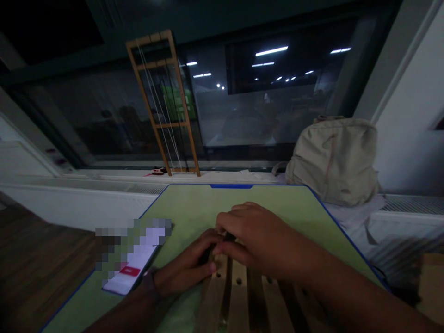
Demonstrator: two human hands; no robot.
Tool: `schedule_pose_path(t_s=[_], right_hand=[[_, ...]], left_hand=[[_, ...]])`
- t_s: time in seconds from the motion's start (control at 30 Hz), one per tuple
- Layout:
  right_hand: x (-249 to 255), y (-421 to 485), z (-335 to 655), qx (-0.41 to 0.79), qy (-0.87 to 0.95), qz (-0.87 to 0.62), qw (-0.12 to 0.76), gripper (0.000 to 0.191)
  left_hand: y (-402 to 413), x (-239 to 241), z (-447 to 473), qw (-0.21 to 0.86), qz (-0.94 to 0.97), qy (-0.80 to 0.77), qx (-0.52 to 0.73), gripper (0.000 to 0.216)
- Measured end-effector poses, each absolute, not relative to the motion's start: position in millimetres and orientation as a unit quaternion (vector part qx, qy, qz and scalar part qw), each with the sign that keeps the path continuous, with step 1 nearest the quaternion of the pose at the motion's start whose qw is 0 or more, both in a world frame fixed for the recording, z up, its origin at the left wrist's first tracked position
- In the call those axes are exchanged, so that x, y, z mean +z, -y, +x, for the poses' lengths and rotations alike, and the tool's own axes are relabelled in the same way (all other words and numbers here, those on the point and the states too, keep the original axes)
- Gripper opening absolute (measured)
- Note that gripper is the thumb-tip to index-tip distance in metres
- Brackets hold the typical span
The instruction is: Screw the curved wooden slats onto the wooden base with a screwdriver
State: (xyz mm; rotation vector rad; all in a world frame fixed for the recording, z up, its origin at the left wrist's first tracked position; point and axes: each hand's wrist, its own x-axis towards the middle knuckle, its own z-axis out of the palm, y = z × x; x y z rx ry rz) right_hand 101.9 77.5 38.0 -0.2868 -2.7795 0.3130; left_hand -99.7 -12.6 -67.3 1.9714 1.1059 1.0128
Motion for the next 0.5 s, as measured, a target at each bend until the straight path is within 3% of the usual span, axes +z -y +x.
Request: schedule_pose_path(t_s=[0.2,0.5], right_hand=[[42.1,-69.1,106.2,0.158,0.969,-0.126,0.145,0.009],[36.3,-69.0,106.6,0.129,0.968,-0.122,0.177,0.011]], left_hand=[[13.1,-70.8,-99.7,0.31,0.759,-0.421,0.388,0.045],[15.9,-68.8,-100.5,0.282,0.762,-0.433,0.39,0.044]])
